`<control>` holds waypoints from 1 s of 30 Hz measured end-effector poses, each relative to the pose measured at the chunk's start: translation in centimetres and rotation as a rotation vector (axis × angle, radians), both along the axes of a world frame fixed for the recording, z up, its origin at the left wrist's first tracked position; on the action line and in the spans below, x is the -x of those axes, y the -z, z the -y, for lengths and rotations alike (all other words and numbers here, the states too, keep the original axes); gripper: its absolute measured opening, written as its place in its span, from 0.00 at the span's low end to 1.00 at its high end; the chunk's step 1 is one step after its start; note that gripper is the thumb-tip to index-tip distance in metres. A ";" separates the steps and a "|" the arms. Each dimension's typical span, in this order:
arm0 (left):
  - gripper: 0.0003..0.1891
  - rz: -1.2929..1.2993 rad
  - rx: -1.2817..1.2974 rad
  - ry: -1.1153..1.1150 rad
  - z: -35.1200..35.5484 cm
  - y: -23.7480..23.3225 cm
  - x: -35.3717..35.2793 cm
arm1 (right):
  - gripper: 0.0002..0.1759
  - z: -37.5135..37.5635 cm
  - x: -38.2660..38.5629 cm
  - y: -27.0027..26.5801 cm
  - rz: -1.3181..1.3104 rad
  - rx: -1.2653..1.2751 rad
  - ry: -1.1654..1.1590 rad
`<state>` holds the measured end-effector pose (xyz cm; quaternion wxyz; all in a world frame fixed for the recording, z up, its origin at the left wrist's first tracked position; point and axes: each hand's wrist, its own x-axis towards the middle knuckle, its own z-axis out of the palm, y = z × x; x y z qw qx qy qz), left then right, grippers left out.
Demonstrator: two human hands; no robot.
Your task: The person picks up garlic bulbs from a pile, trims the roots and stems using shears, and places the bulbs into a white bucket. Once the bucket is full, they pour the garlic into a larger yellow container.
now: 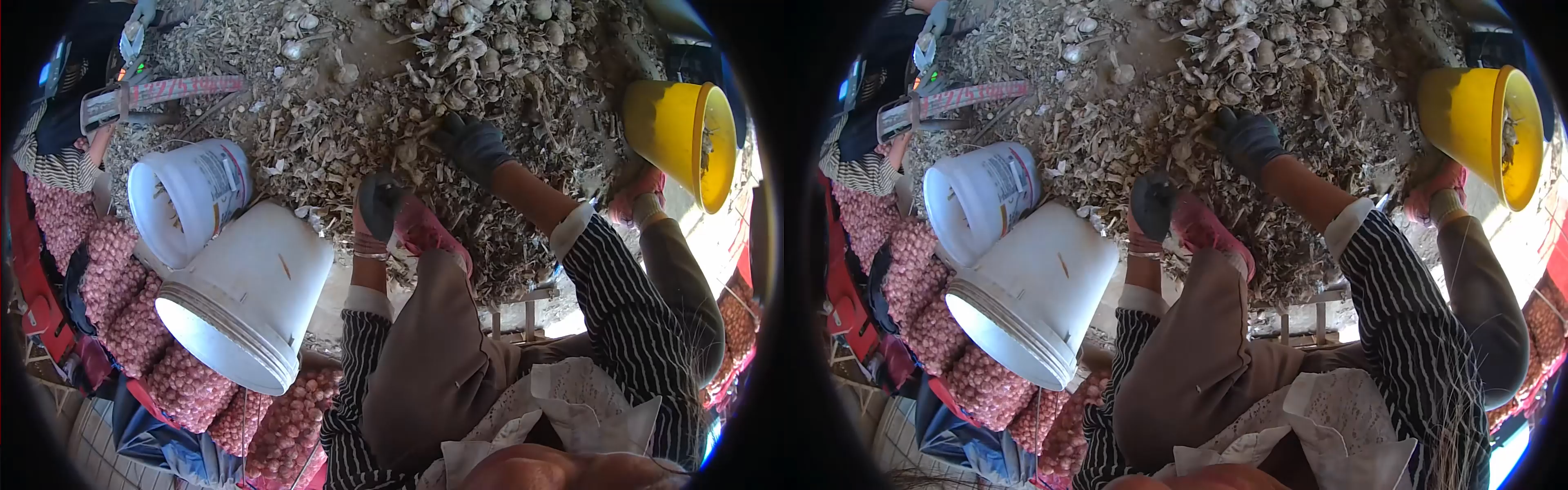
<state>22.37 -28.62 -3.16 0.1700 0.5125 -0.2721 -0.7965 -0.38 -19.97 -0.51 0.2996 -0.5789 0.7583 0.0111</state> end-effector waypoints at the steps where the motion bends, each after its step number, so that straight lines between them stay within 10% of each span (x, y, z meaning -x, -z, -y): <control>1: 0.15 0.300 0.150 0.091 0.3 -0.3 0.8 | 0.26 0.3 0.3 -0.7 0.022 -0.101 0.014; 3: 0.21 0.358 0.150 0.210 1.1 -0.3 2.2 | 0.25 -0.5 1.0 -0.1 0.050 -0.013 0.010; 5: 0.26 0.792 1.376 0.799 0.4 -1.0 5.0 | 0.25 -0.1 0.9 -0.2 0.100 0.070 0.009; 8: 0.30 0.875 1.075 1.068 0.2 -0.5 7.1 | 0.24 2.1 0.4 -2.0 0.145 0.094 0.015; 15: 0.27 0.642 0.867 0.852 0.8 3.5 1.4 | 0.20 7.2 -1.7 2.8 -0.057 -0.062 -0.210; 20: 0.25 0.295 0.577 0.228 3.6 -1.0 1.0 | 0.24 5.0 -0.8 1.1 -0.094 -0.044 -0.249; 23: 0.25 0.590 0.894 0.271 8.1 -0.8 0.3 | 0.27 4.1 0.3 1.2 0.098 0.029 -0.137; 25: 0.29 1.207 1.198 0.793 9.8 0.0 0.3 | 0.27 3.7 -0.1 2.2 0.121 0.342 -0.043; 30: 0.33 1.351 0.906 1.023 10.1 -1.1 2.6 | 0.26 5.4 -2.7 1.7 0.047 0.092 -0.149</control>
